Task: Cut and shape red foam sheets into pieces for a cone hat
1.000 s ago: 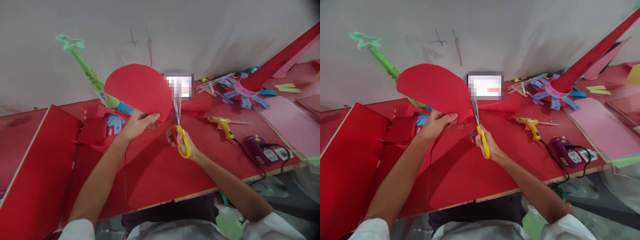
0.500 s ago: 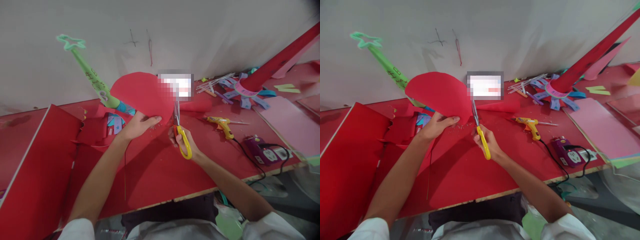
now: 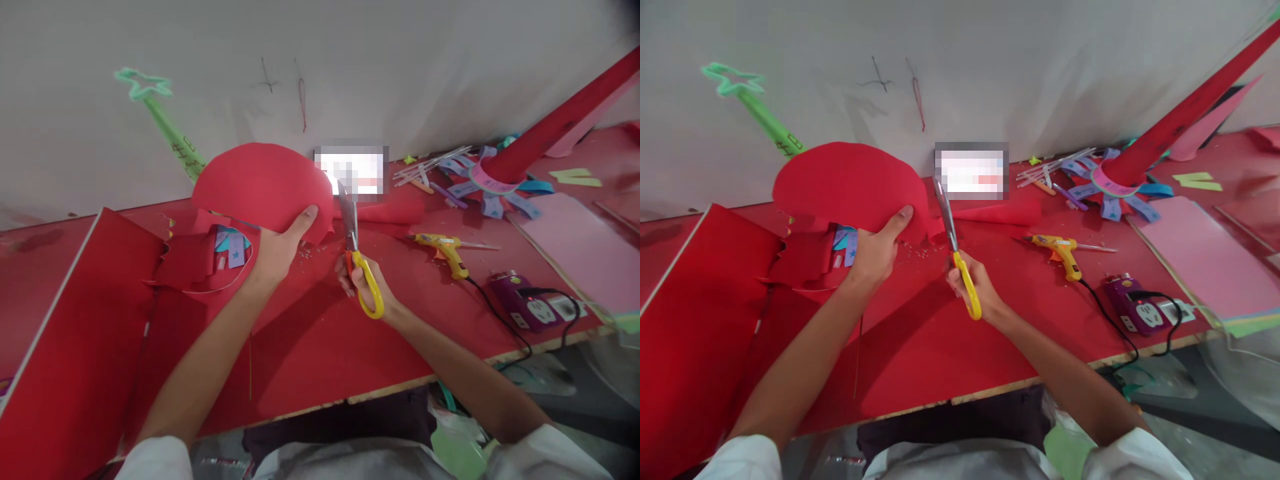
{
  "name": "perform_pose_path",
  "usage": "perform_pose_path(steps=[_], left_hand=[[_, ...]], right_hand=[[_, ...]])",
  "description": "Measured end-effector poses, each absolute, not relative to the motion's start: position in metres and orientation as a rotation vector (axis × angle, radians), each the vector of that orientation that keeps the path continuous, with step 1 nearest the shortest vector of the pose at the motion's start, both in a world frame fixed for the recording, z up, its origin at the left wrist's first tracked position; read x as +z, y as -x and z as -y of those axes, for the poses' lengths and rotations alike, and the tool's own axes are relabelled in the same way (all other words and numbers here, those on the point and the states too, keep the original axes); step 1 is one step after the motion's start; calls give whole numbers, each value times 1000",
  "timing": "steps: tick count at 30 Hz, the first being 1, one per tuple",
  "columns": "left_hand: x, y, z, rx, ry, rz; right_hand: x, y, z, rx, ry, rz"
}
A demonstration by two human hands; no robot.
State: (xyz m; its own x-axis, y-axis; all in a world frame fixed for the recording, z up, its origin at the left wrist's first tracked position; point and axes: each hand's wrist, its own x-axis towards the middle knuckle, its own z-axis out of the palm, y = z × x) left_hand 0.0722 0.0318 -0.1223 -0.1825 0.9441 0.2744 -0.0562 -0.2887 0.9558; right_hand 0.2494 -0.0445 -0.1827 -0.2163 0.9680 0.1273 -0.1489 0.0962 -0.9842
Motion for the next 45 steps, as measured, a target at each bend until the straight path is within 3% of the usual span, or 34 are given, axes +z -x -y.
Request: perform_pose_path(steps=[45], left_hand=[[-113,-67,-28,1548,-1485,-1088]], right_hand=[[-167,-247,49,1376,980,1233]])
